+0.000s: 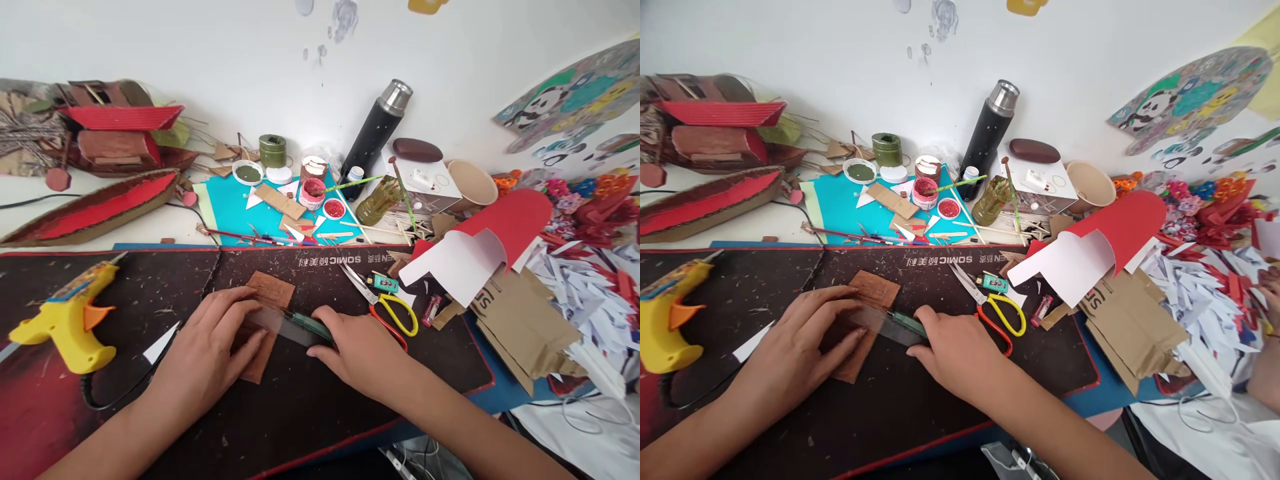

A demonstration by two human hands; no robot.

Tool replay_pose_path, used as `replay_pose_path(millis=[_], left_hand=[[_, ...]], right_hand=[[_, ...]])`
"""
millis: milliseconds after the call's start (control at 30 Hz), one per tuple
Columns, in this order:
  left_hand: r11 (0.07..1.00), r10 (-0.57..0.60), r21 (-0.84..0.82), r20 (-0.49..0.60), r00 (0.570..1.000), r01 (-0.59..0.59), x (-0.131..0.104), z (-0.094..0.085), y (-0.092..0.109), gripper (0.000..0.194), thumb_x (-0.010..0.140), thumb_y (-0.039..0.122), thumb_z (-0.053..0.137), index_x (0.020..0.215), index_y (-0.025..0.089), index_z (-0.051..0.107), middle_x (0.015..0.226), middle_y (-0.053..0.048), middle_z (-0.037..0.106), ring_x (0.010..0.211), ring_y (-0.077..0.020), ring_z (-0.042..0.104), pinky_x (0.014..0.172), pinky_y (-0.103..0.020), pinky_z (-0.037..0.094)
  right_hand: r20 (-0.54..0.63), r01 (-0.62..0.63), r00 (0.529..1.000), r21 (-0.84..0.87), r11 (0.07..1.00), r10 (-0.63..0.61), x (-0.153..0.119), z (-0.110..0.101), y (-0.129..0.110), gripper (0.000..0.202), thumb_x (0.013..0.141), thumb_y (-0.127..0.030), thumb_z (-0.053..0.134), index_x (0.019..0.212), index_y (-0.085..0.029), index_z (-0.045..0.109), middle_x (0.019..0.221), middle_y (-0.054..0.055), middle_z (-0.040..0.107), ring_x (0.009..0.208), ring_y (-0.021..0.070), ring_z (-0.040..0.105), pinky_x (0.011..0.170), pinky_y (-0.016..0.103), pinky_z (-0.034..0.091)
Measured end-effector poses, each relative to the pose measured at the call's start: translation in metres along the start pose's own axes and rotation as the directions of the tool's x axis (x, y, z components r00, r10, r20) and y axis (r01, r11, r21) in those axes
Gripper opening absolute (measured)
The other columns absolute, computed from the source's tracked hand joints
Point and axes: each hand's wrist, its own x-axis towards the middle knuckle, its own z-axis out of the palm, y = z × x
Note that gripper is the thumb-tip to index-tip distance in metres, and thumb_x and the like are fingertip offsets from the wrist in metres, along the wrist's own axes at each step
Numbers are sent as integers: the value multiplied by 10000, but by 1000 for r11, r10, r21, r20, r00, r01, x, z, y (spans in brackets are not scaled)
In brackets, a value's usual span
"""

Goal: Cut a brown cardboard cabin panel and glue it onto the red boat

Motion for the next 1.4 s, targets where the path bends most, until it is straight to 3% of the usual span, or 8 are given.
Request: replay_pose_path(millis=[200,333,500,667,967,1167,1333,1400], left_hand=[[996,-72,-54,41,997,74,14,-25,-11,423,1030,430,535,1413,251,559,1503,-99,592,1375,-303,565,1166,-503,468],[991,111,-91,190,975,-95,32,-38,-28,577,1031,263,441,1607,283,410,1664,-48,474,1534,-266,431,1229,-467,435],[981,193,-52,270,943,-186,44,-40,-43,570,1010,179,418,1566,280,490,1533,-58,619,1430,-243,544,1135,-422,524],[977,186,49,287,940,-209,41,-39,-42,471,1029,251,464,1483,307,576,1420,-61,665,1276,-275,594,1079,-453,523],[965,-1,262,114,994,-29,2,-26,-16,430,1042,512,478,1236,170,651,1106,-131,683,993,-325,643,884,-486,534],[974,-7,226,38,999,-2,-18,-24,-4,456,1050,578,454,1218,189,623,1092,-112,689,971,-299,673,872,-459,540],[976,43,214,-82,996,-25,-19,-33,0,285,1045,361,548,1263,198,634,1243,-122,702,1113,-292,672,1005,-461,526],[969,91,239,-102,991,-64,-20,-36,3,337,1026,257,567,1358,213,607,1316,-115,703,1155,-293,670,1029,-465,520]], right_hand=[[33,13,999,-46,999,-11,-1,-1,-3,267,1030,-409,609,1180,-189,580,937,77,785,809,302,757,612,356,380],[28,17,999,-66,998,-15,-3,-4,-6,254,1026,-383,593,1172,-175,589,926,91,782,802,297,755,622,354,394],[13,39,999,-62,997,-38,-8,-6,-6,230,1018,-341,588,1166,-165,601,919,94,783,803,292,756,630,358,401],[24,36,999,-42,998,-35,-14,-7,-4,199,1018,-332,596,1138,-173,591,922,88,779,790,272,745,623,347,379],[-26,55,998,-36,998,-56,-16,-3,1,213,1018,-347,584,1149,-179,584,915,72,777,787,279,743,600,349,329],[-53,36,998,-63,997,-39,-11,-6,2,224,1018,-347,589,1170,-183,572,930,75,781,776,283,746,581,342,314],[-43,36,998,-120,992,-41,-5,-18,-8,189,1029,-347,583,1126,-184,570,922,71,780,780,282,752,583,345,317],[-36,35,999,-153,988,-41,-2,-20,-10,175,1032,-344,581,1100,-183,572,906,78,776,774,286,752,581,348,324]])
